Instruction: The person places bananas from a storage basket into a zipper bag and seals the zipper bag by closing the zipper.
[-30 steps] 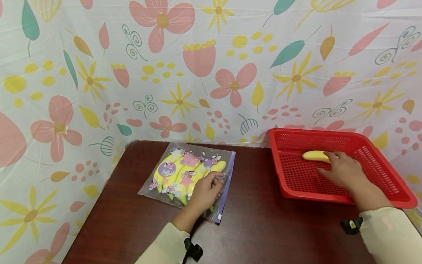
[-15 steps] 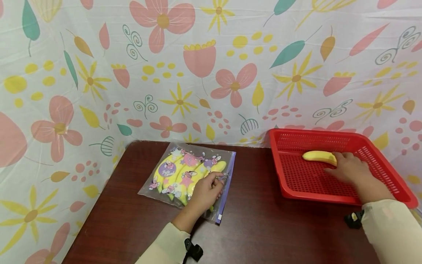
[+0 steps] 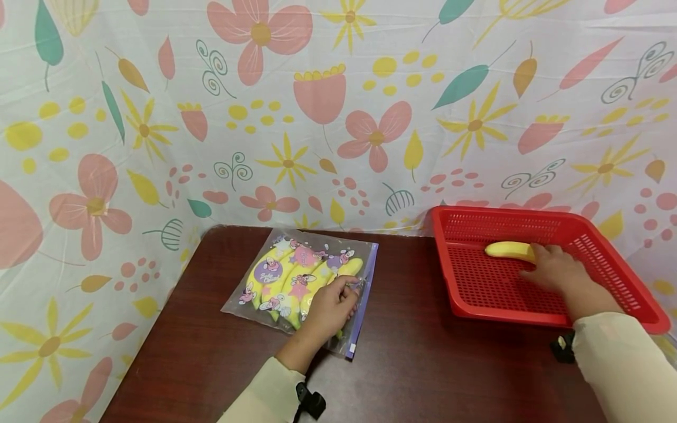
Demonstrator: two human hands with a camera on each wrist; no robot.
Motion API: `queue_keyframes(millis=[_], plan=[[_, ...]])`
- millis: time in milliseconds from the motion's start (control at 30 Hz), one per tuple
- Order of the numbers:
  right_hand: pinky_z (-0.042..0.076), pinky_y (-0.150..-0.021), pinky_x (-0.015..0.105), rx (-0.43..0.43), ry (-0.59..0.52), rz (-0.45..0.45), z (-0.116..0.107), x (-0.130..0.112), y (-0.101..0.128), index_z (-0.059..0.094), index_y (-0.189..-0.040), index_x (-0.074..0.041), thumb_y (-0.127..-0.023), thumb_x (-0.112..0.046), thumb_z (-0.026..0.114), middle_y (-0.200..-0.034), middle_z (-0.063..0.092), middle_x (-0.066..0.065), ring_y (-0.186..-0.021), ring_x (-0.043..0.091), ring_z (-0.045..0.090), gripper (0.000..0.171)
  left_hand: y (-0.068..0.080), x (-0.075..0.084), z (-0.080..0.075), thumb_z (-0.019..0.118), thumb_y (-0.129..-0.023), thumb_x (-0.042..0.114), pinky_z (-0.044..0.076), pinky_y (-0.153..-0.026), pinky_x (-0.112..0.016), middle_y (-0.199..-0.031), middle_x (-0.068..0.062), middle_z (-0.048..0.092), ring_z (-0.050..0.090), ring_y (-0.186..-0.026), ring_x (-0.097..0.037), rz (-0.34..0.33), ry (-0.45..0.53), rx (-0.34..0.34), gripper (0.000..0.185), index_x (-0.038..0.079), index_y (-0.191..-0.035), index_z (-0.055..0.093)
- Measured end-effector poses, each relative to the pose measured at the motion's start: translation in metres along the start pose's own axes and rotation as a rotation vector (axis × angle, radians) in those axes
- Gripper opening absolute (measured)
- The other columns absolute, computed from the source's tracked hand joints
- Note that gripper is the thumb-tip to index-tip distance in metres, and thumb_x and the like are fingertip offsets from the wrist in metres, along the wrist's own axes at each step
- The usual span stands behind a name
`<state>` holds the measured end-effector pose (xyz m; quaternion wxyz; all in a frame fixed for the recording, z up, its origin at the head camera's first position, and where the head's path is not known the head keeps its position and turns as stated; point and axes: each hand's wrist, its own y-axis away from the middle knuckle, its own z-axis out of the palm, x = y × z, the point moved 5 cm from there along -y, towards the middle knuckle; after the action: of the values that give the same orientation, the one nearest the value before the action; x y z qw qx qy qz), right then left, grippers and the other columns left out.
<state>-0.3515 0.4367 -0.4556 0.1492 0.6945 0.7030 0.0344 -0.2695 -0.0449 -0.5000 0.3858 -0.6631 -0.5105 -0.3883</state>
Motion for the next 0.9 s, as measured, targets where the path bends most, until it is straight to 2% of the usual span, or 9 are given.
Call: queue_keyframes(millis=[267, 567, 767, 900], plan=[[0.019, -0.104, 0.083, -0.061, -0.021, -0.005, 0.008, 0.0, -0.008, 0.0, -0.158, 0.004, -0.083, -0.054, 0.074, -0.153, 0.004, 0.046, -0.136, 0.069, 0.01, 0.12, 0.001, 0.001, -0.002, 0.059, -0.1, 0.019, 0.05, -0.05, -0.024, -0.074, 0.0, 0.067, 0.058, -0.055, -0.004, 0.001, 0.006, 0.002, 0.026, 0.012, -0.123, 0.067], [0.023, -0.104, 0.082, -0.066, 0.035, -0.043, 0.011, -0.006, -0.006, 0.012, -0.155, 0.01, -0.082, -0.055, 0.074, -0.146, 0.015, 0.047, -0.13, 0.069, 0.017, 0.116, 0.001, 0.0, -0.002, 0.059, -0.1, 0.02, 0.05, -0.05, -0.024, -0.074, 0.0, 0.067, 0.058, -0.055, -0.004, -0.003, 0.002, 0.002, 0.025, 0.013, -0.123, 0.067], [0.025, -0.101, 0.082, -0.073, 0.029, -0.021, 0.008, -0.009, -0.004, 0.013, -0.155, 0.009, -0.081, -0.052, 0.076, -0.143, 0.018, 0.045, -0.125, 0.068, 0.022, 0.115, 0.002, 0.0, -0.002, 0.059, -0.099, 0.02, 0.048, -0.049, -0.024, -0.074, -0.002, 0.067, 0.058, -0.055, -0.005, 0.004, 0.004, 0.003, 0.025, 0.012, -0.121, 0.068], [0.031, -0.097, 0.081, -0.077, 0.027, -0.007, 0.007, -0.009, -0.005, 0.017, -0.153, 0.009, -0.081, -0.05, 0.078, -0.136, 0.022, 0.045, -0.119, 0.067, 0.029, 0.111, 0.002, 0.0, -0.002, 0.059, -0.099, 0.019, 0.048, -0.049, -0.023, -0.073, -0.002, 0.067, 0.058, -0.055, -0.005, 0.007, 0.003, 0.004, 0.025, 0.012, -0.121, 0.068]])
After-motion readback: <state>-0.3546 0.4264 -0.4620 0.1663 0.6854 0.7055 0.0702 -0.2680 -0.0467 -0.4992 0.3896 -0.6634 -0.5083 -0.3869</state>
